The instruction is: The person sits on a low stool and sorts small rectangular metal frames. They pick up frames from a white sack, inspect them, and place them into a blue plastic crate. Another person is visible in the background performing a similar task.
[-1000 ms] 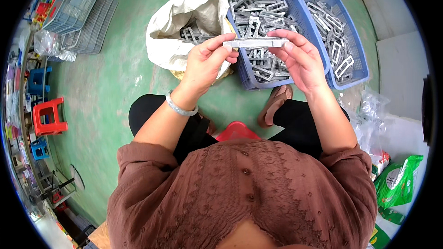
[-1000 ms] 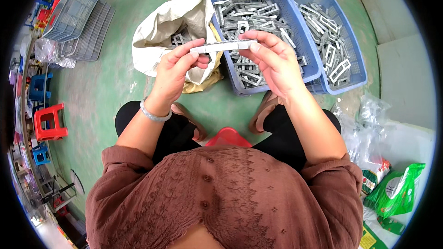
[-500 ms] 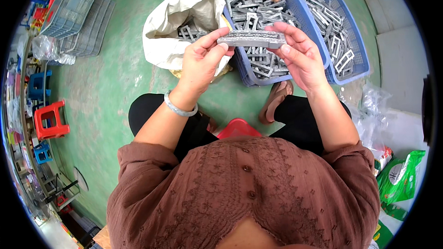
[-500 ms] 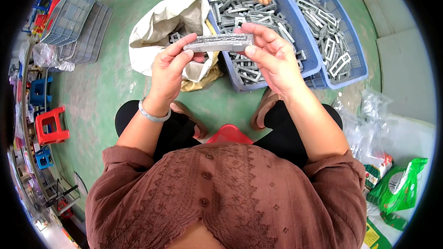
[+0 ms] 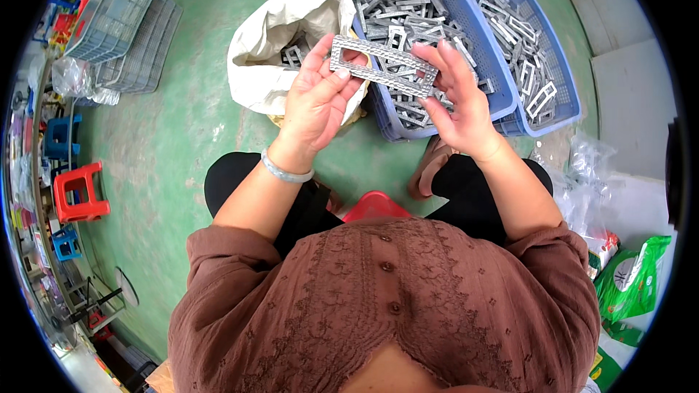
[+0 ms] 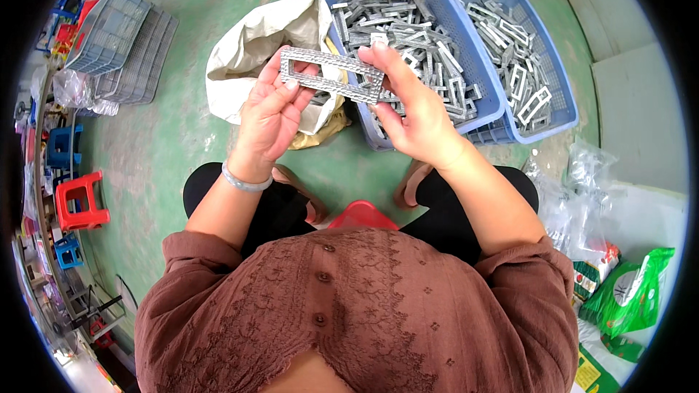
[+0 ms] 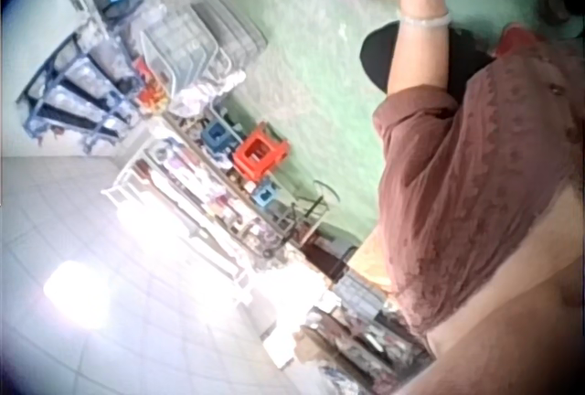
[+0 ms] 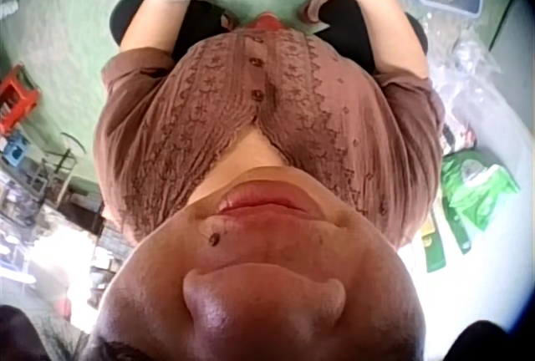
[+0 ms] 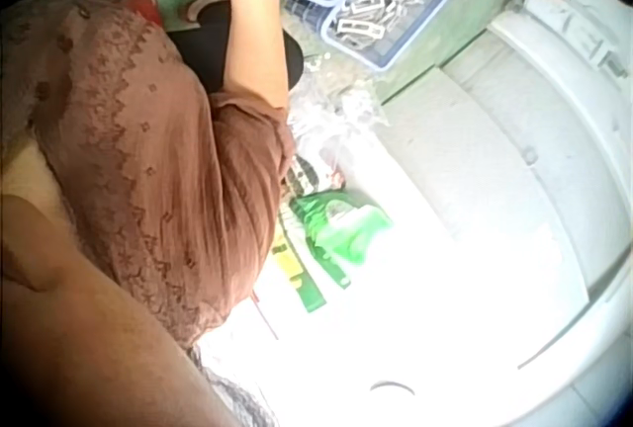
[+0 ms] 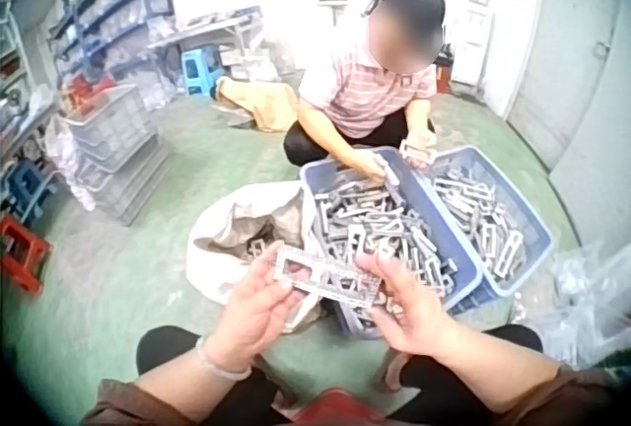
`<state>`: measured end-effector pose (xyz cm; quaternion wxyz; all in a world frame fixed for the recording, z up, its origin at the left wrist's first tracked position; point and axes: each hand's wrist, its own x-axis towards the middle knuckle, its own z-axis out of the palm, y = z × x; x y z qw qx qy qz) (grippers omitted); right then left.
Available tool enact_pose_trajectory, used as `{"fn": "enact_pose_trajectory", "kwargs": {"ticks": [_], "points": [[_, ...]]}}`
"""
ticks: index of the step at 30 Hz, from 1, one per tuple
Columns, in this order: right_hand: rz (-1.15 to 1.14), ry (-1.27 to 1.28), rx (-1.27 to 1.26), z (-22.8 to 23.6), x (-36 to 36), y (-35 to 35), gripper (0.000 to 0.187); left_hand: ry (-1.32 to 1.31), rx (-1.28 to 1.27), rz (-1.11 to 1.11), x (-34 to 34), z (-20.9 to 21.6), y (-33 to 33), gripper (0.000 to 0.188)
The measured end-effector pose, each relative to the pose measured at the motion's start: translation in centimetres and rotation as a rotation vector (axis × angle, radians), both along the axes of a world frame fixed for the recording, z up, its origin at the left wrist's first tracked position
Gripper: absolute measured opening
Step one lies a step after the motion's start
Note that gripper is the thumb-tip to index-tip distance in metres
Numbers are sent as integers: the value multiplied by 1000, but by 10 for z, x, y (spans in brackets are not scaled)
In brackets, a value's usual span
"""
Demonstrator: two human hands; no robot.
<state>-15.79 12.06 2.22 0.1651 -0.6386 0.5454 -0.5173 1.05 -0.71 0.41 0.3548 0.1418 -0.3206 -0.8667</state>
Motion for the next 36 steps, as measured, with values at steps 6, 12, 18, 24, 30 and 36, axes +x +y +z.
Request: {"fn": "enact_pose_trajectory", "kwargs": {"ticks": [6,12,18,24,30,36], "points": [[41,515,-231,3,8,-5,53,218,241,-85,-4,-4,4,42],[184,632,-126,-5,15,-6,48,-20,439,-85,1,-25,1,35],[-396,508,895,-95,-118,-23,54,61,603,-174,7,-39,-11,36],[-562,557,1146,-184,-182,-32,42,-40,579,-116,6,-35,-11,32],[-684,429,1213,-194,-144,-61,43,-73,617,-146,5,-42,-16,29],[-626,529,1242,-192,-142,-64,33,-109,600,-151,3,-39,-17,26]]}}
